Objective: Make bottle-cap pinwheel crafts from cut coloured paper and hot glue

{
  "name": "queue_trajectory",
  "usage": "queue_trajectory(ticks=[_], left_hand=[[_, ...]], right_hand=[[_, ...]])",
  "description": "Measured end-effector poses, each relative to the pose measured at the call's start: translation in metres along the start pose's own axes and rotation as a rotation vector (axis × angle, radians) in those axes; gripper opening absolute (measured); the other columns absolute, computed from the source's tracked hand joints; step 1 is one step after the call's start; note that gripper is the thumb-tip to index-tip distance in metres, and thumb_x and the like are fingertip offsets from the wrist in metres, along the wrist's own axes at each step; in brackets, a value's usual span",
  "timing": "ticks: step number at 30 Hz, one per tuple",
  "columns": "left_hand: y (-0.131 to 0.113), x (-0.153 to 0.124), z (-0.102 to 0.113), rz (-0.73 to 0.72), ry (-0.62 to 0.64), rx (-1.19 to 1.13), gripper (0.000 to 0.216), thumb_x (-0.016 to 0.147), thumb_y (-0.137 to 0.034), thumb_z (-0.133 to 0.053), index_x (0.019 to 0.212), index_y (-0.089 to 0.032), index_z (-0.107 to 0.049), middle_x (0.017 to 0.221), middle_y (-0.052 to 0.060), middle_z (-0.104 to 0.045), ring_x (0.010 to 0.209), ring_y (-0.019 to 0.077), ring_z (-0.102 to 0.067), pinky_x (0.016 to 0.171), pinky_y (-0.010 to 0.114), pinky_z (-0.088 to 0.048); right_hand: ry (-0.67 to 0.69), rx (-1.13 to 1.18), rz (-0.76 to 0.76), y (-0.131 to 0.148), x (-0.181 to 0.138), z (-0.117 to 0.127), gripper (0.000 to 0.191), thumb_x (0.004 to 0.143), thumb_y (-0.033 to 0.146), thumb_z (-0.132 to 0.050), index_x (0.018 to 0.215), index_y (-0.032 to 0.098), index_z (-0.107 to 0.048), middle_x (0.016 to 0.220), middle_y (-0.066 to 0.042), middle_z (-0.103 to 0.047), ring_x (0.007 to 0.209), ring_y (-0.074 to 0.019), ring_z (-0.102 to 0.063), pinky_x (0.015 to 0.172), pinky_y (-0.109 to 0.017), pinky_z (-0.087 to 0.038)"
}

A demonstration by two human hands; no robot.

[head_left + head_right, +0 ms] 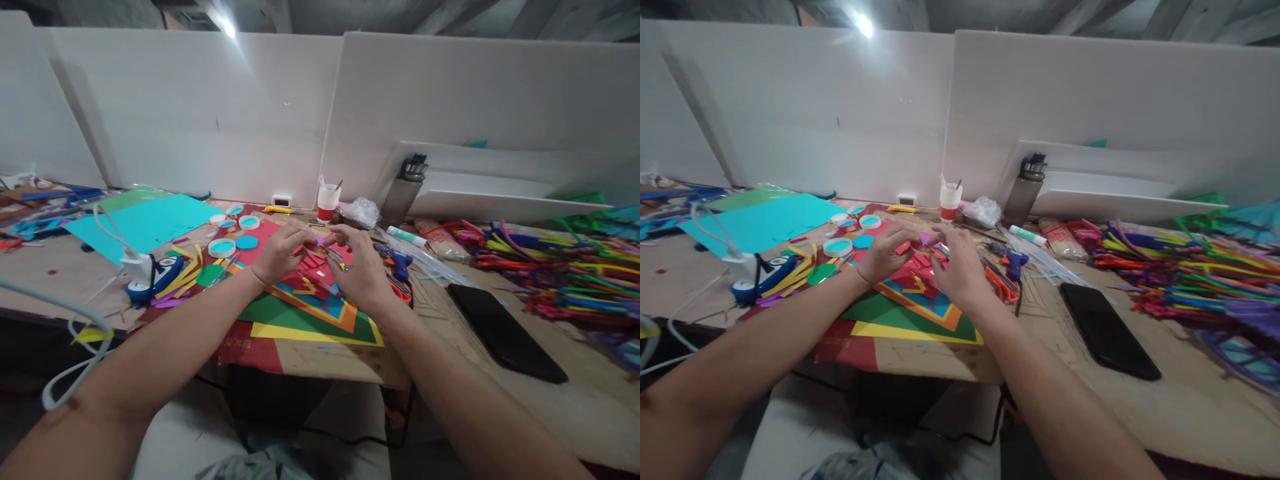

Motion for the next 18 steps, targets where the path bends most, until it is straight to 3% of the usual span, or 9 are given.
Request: queue_trajectory(ticks=[4, 8, 12, 18], left_hand=[[0.006, -0.002, -0.007, 0.366, -0.056, -0.259, 0.018, 0.073, -0.011, -0.064, 0.09, -0.016, -0.062, 0.09, 0.005, -0.066, 0.086, 0.0162, -0.062, 0.078, 0.032, -0.051], [0.011, -0.005, -0.018, 0.706, -0.05, -0.623, 0.034, 0.067, -0.017, -0.072, 0.097, -0.013, -0.059, 0.097, 0.007, -0.065, 0.088, 0.017, -0.062, 0.075, 0.03, -0.052], [0.008, -0.005, -0.021, 0.828, -0.065, -0.799, 0.043, 0.064, -0.019, -0.075, 0.102, -0.013, -0.057, 0.103, 0.009, -0.064, 0.087, 0.0176, -0.063, 0.068, 0.029, -0.054], [-0.006, -0.003, -0.023, 0.874, -0.053, -0.947, 0.045, 0.063, -0.023, -0.079, 0.101, -0.013, -0.058, 0.096, 0.007, -0.066, 0.079, 0.0162, -0.063, 0.064, 0.03, -0.054]], right_hand=[[-0.064, 0.051, -0.073, -0.004, 0.002, 0.007, 0.054, 0.076, 0.02, -0.065, 0.126, 0.024, -0.045, 0.113, -0.008, -0.06, 0.099, -0.0236, -0.054, 0.082, -0.04, -0.046], [-0.077, 0.085, -0.225, -0.016, 0.004, 0.009, 0.056, 0.071, 0.03, -0.071, 0.122, 0.024, -0.048, 0.115, -0.01, -0.057, 0.102, -0.0247, -0.053, 0.083, -0.041, -0.046], [-0.013, 0.191, -0.399, -0.03, 0.003, 0.0, 0.057, 0.068, 0.035, -0.072, 0.118, 0.02, -0.05, 0.114, -0.011, -0.058, 0.101, -0.0238, -0.055, 0.082, -0.04, -0.047], [0.042, 0.488, -0.559, -0.04, -0.001, -0.016, 0.051, 0.069, 0.036, -0.07, 0.113, 0.021, -0.049, 0.107, -0.008, -0.064, 0.085, -0.0186, -0.062, 0.075, -0.036, -0.052]])
Point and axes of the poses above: each hand's wrist, its own x-axis towards the middle knuckle, its own z-axis out of the back of the hand, y = z × x, the point moved 2 cm from there along x, towards the middle knuckle
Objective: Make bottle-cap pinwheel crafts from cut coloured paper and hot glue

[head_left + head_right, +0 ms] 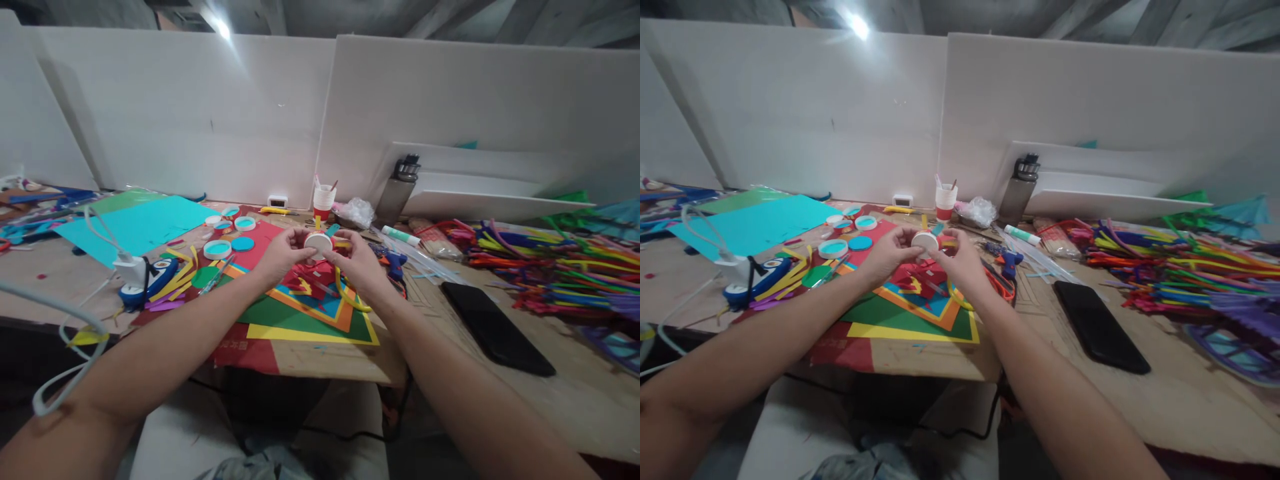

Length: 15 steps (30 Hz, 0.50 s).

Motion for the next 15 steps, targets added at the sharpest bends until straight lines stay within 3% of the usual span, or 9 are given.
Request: queue_trajectory(ticks=[7, 15], left_hand=[[-0.001, 0.003, 0.001, 0.029, 0.018, 0.056, 0.037, 0.072, -0.037, -0.073, 0.099, -0.014, -0.062, 0.097, 0.006, -0.065, 0.081, 0.0136, -0.06, 0.06, 0.022, -0.046], [-0.004, 0.008, 0.008, -0.046, -0.043, 0.051, 0.036, 0.076, -0.051, -0.065, 0.078, -0.015, -0.063, 0.077, 0.0, -0.061, 0.071, 0.0112, -0.055, 0.064, 0.024, -0.042]], right_hand=[[-0.008, 0.058, -0.029, 0.001, -0.001, 0.001, 0.047, 0.069, 0.028, -0.069, 0.111, 0.02, -0.051, 0.08, -0.001, -0.065, 0.071, -0.0174, -0.063, 0.062, -0.031, -0.05], [0.032, 0.051, -0.008, 0.003, -0.003, -0.001, 0.044, 0.068, 0.025, -0.069, 0.108, 0.021, -0.051, 0.076, 0.001, -0.065, 0.066, -0.0157, -0.062, 0.057, -0.029, -0.048]])
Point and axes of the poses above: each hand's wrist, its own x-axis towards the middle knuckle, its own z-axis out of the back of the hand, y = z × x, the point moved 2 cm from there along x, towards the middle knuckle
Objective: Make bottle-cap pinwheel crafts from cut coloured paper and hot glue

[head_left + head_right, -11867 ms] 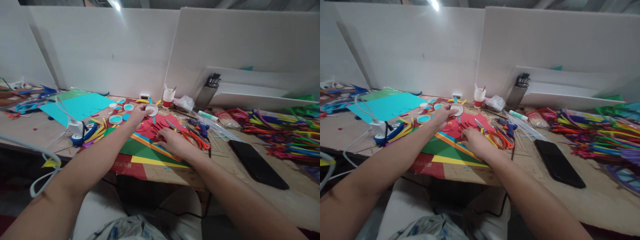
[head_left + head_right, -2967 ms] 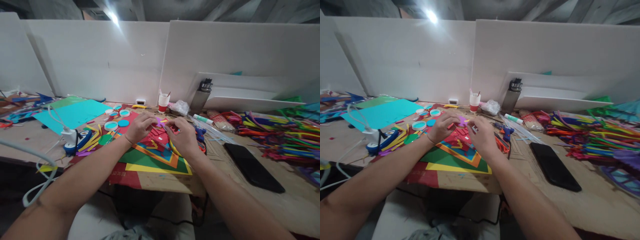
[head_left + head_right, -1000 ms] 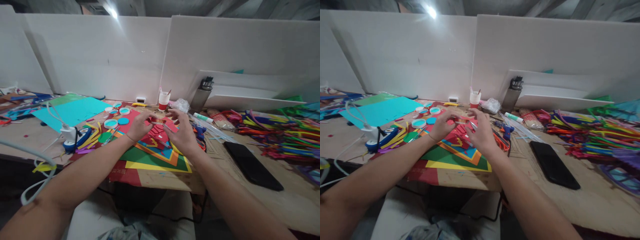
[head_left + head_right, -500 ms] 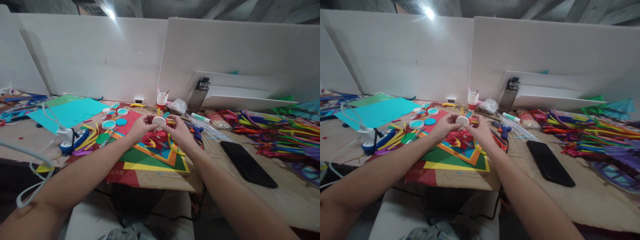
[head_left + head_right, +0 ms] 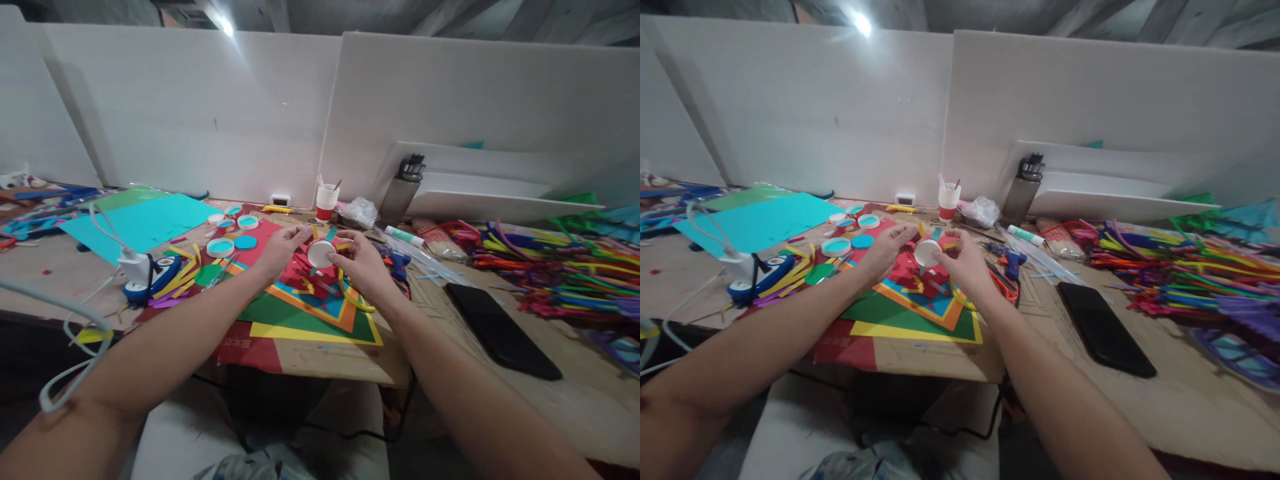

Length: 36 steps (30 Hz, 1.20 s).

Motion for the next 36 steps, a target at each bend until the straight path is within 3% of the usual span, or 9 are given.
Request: queue_trajectory(ticks=[13, 30, 36], left_hand=[[-0.005, -0.0047, -0.0036, 0.016, -0.034, 0.0, 0.024, 0.072, -0.036, -0.071, 0.072, -0.014, -0.062, 0.067, -0.001, -0.059, 0.063, 0.0097, -0.052, 0.064, 0.025, -0.042], [-0.0045, -0.0061, -0.0036, 0.066, -0.024, -0.119, 0.024, 0.069, -0.032, -0.073, 0.071, -0.014, -0.057, 0.069, -0.002, -0.058, 0.063, 0.0098, -0.053, 0.064, 0.024, -0.041], [-0.0066, -0.0065, -0.0052, 0.09, -0.001, -0.126, 0.026, 0.07, -0.038, -0.07, 0.077, -0.013, -0.065, 0.076, 0.002, -0.064, 0.073, 0.0135, -0.057, 0.07, 0.027, -0.043]], right_hand=[[0.052, -0.031, -0.048, 0.0048, -0.0035, -0.002, 0.047, 0.068, 0.026, -0.067, 0.111, 0.02, -0.05, 0.076, 0.0, -0.066, 0.067, -0.0174, -0.063, 0.059, -0.031, -0.049], [0.066, 0.004, -0.111, 0.0075, -0.0049, -0.0016, 0.049, 0.068, 0.027, -0.068, 0.113, 0.021, -0.049, 0.077, 0.0, -0.064, 0.068, -0.0162, -0.061, 0.062, -0.029, -0.046], [0.071, 0.025, -0.111, 0.0084, -0.0048, -0.0023, 0.051, 0.066, 0.029, -0.069, 0.113, 0.021, -0.048, 0.076, 0.0, -0.063, 0.067, -0.0162, -0.06, 0.061, -0.029, -0.045]])
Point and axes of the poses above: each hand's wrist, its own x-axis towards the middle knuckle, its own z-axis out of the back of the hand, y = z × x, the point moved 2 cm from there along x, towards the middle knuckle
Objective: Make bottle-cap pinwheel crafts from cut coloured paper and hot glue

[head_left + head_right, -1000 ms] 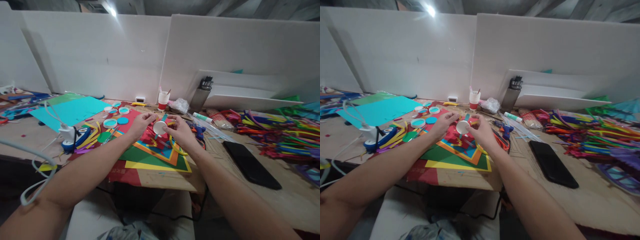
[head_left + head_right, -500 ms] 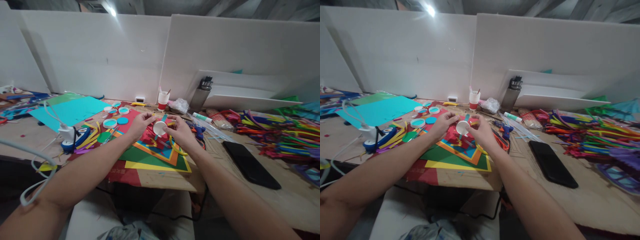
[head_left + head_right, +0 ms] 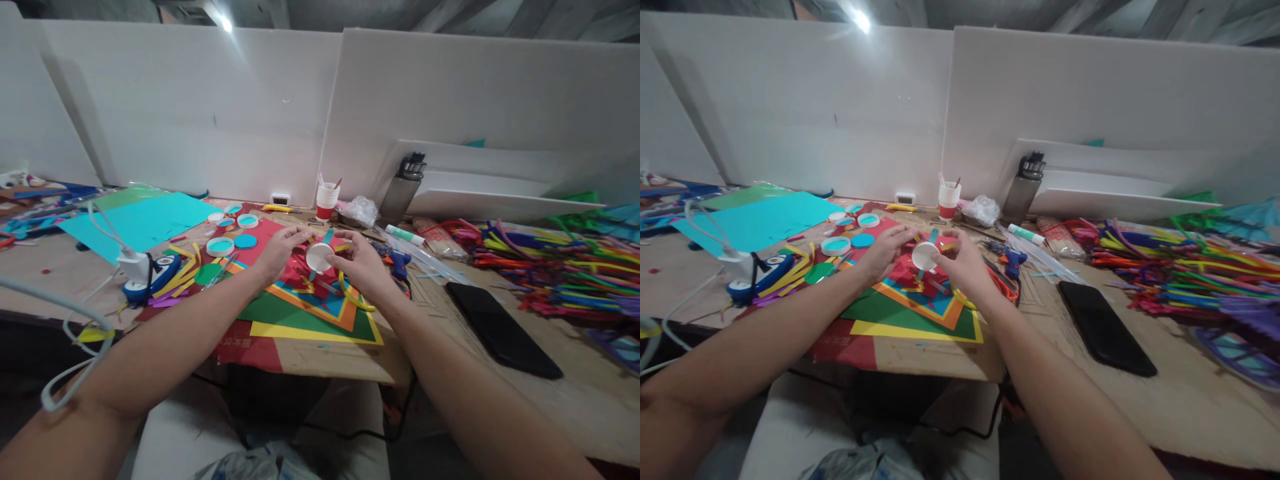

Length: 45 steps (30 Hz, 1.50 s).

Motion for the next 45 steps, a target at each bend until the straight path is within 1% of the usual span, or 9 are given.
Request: queue_trajectory(ticks=[2, 5, 8, 16, 20, 27, 34, 42, 45], left_hand=[[0.001, 0.0, 0.0, 0.002, 0.008, 0.02, 0.028, 0.07, -0.04, -0.07, 0.076, -0.013, -0.066, 0.075, 0.002, -0.063, 0.073, 0.0137, -0.057, 0.069, 0.027, -0.042], [0.002, 0.001, 0.001, 0.005, 0.0, 0.055, 0.029, 0.069, -0.041, -0.071, 0.069, -0.013, -0.064, 0.066, 0.001, -0.06, 0.065, 0.0122, -0.054, 0.065, 0.026, -0.041], [0.004, 0.001, 0.002, 0.0, -0.008, 0.073, 0.03, 0.07, -0.042, -0.071, 0.067, -0.013, -0.063, 0.063, 0.0, -0.058, 0.062, 0.0117, -0.052, 0.063, 0.026, -0.04], [0.004, 0.001, 0.003, 0.025, -0.04, 0.052, 0.028, 0.068, -0.039, -0.073, 0.069, -0.012, -0.065, 0.068, 0.002, -0.063, 0.064, 0.0126, -0.055, 0.063, 0.026, -0.041], [0.004, 0.001, 0.003, 0.017, -0.046, 0.055, 0.029, 0.067, -0.04, -0.073, 0.066, -0.012, -0.064, 0.067, 0.002, -0.063, 0.064, 0.0129, -0.055, 0.064, 0.026, -0.041], [0.005, 0.001, 0.003, 0.011, -0.051, 0.053, 0.028, 0.067, -0.039, -0.073, 0.067, -0.012, -0.065, 0.068, 0.003, -0.063, 0.065, 0.013, -0.055, 0.066, 0.027, -0.042], [0.003, 0.0, 0.002, 0.024, -0.065, 0.047, 0.03, 0.066, -0.04, -0.074, 0.069, -0.012, -0.067, 0.069, 0.004, -0.065, 0.067, 0.0136, -0.056, 0.067, 0.027, -0.043], [0.003, 0.0, 0.002, 0.028, -0.052, 0.046, 0.032, 0.066, -0.042, -0.074, 0.069, -0.012, -0.067, 0.068, 0.004, -0.064, 0.068, 0.014, -0.056, 0.069, 0.028, -0.043], [0.004, 0.001, 0.002, 0.028, -0.03, 0.034, 0.033, 0.067, -0.043, -0.074, 0.074, -0.011, -0.067, 0.071, 0.003, -0.063, 0.068, 0.0135, -0.056, 0.069, 0.028, -0.043]], right_hand=[[0.002, 0.007, -0.003, 0.001, -0.001, 0.0, 0.052, 0.066, 0.029, -0.069, 0.112, 0.02, -0.048, 0.076, 0.001, -0.063, 0.067, -0.016, -0.059, 0.06, -0.029, -0.045], [0.001, 0.0, -0.01, 0.002, -0.001, 0.0, 0.052, 0.066, 0.029, -0.069, 0.113, 0.02, -0.048, 0.077, 0.001, -0.062, 0.066, -0.0156, -0.059, 0.06, -0.029, -0.045], [-0.001, -0.007, -0.004, 0.001, -0.001, 0.001, 0.052, 0.066, 0.029, -0.069, 0.113, 0.021, -0.048, 0.077, 0.0, -0.062, 0.066, -0.0157, -0.059, 0.06, -0.029, -0.044], [-0.011, -0.032, 0.004, 0.0, 0.001, 0.003, 0.051, 0.067, 0.029, -0.068, 0.113, 0.021, -0.048, 0.076, 0.001, -0.062, 0.067, -0.0162, -0.059, 0.061, -0.029, -0.045], [-0.014, -0.036, 0.006, -0.001, 0.001, 0.003, 0.05, 0.067, 0.029, -0.068, 0.113, 0.021, -0.048, 0.075, 0.001, -0.063, 0.068, -0.0168, -0.06, 0.062, -0.03, -0.045], [-0.016, -0.049, 0.031, -0.006, 0.003, 0.005, 0.052, 0.069, 0.03, -0.068, 0.115, 0.021, -0.047, 0.077, 0.0, -0.063, 0.071, -0.018, -0.062, 0.065, -0.032, -0.047], [-0.03, -0.056, 0.039, -0.007, 0.003, 0.005, 0.051, 0.07, 0.031, -0.068, 0.115, 0.021, -0.047, 0.076, 0.001, -0.063, 0.072, -0.0187, -0.062, 0.065, -0.032, -0.047], [-0.047, -0.063, 0.041, -0.008, 0.003, 0.006, 0.052, 0.07, 0.031, -0.068, 0.116, 0.021, -0.047, 0.077, 0.0, -0.063, 0.073, -0.0187, -0.062, 0.065, -0.032, -0.048], [-0.044, -0.055, 0.035, -0.007, 0.003, 0.006, 0.051, 0.069, 0.031, -0.068, 0.115, 0.021, -0.047, 0.076, 0.0, -0.063, 0.071, -0.0182, -0.061, 0.064, -0.032, -0.047]])
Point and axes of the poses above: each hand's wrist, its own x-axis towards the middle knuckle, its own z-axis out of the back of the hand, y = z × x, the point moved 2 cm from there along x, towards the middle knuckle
